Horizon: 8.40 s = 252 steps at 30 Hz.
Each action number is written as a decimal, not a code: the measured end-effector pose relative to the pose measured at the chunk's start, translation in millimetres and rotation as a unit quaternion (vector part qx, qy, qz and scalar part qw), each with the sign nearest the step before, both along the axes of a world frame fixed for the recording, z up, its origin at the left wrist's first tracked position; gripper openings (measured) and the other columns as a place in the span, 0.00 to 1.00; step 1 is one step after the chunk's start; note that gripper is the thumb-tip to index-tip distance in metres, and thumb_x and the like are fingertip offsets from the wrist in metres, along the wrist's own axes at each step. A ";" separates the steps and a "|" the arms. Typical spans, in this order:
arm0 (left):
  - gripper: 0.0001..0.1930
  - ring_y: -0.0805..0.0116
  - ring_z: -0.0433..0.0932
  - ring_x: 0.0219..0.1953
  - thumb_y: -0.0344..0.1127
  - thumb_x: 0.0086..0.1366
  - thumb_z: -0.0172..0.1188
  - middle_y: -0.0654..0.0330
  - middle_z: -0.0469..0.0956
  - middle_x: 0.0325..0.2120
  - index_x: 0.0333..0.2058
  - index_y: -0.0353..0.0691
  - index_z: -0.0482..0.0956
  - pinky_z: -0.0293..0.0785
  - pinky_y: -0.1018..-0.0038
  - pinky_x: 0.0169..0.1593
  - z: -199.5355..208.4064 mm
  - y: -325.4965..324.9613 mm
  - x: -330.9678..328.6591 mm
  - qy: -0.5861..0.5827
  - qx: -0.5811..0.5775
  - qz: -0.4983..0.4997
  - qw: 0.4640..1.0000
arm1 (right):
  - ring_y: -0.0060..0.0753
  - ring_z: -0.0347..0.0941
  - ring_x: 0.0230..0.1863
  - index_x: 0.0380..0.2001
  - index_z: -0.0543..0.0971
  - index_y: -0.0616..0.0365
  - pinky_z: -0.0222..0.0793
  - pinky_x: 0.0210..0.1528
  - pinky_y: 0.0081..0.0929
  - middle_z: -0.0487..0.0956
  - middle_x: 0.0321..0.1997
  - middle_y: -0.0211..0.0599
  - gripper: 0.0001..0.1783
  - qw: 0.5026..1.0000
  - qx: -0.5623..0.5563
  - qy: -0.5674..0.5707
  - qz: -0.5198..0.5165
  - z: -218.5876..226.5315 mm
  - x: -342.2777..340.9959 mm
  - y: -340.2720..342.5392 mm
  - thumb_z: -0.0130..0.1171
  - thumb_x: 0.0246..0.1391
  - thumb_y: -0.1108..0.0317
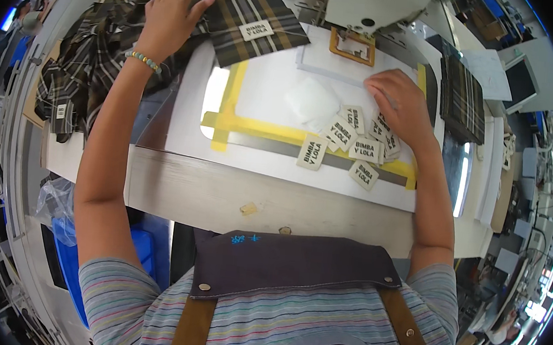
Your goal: The person uses a sewing machine to attach small white rectangular labels to plaid fabric pieces. They pick up a label, place it on a fabric piece, and guide the fabric under the machine's presser foot to sew it in place. The person repeats this process for multiple items, stacking the finished pieces to the left.
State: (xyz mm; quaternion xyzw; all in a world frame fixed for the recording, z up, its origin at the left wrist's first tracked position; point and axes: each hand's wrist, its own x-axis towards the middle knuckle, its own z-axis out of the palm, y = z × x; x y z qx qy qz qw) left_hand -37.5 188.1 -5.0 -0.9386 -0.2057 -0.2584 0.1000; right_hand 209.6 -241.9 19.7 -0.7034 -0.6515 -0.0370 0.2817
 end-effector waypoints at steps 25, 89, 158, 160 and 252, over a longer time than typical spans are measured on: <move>0.13 0.55 0.86 0.36 0.39 0.72 0.67 0.53 0.88 0.43 0.46 0.36 0.88 0.83 0.65 0.42 43.0 -166.7 48.1 -0.044 -0.286 -0.327 0.900 | 0.41 0.80 0.41 0.37 0.84 0.61 0.75 0.45 0.36 0.83 0.37 0.39 0.14 0.967 -0.215 0.131 -0.025 16.4 -46.8 36.1 0.70 0.59 0.60; 0.16 0.50 0.80 0.58 0.34 0.66 0.70 0.55 0.85 0.54 0.52 0.38 0.85 0.78 0.60 0.60 12.8 -209.9 68.9 0.004 -0.208 -0.416 0.885 | 0.60 0.53 0.81 0.71 0.72 0.59 0.49 0.77 0.71 0.63 0.78 0.56 0.39 0.973 -0.115 -0.141 -0.143 -31.5 -20.5 -2.9 0.52 0.72 0.37; 0.22 0.49 0.81 0.59 0.34 0.68 0.67 0.54 0.79 0.64 0.60 0.38 0.80 0.79 0.60 0.61 41.3 -249.6 61.3 -0.007 -0.324 -0.508 0.798 | 0.29 0.82 0.34 0.43 0.88 0.61 0.74 0.40 0.27 0.88 0.34 0.39 0.12 0.905 0.054 0.053 -0.419 58.5 127.8 -142.7 0.68 0.64 0.64; 0.22 0.50 0.82 0.57 0.30 0.66 0.69 0.54 0.80 0.62 0.59 0.38 0.81 0.81 0.61 0.59 47.2 -256.6 64.7 -0.013 -0.316 -0.515 0.797 | 0.37 0.86 0.36 0.41 0.89 0.57 0.77 0.41 0.31 0.89 0.37 0.41 0.11 0.904 0.096 -0.051 -0.413 70.4 115.8 -124.8 0.69 0.62 0.62; 0.24 0.47 0.74 0.68 0.29 0.69 0.64 0.57 0.78 0.66 0.64 0.37 0.77 0.72 0.56 0.68 -4.8 -191.4 33.6 0.056 -0.114 -0.301 0.945 | 0.53 0.49 0.84 0.71 0.75 0.52 0.48 0.82 0.52 0.62 0.82 0.43 0.30 0.975 -0.104 -0.143 -0.139 -29.9 25.1 -23.8 0.52 0.76 0.47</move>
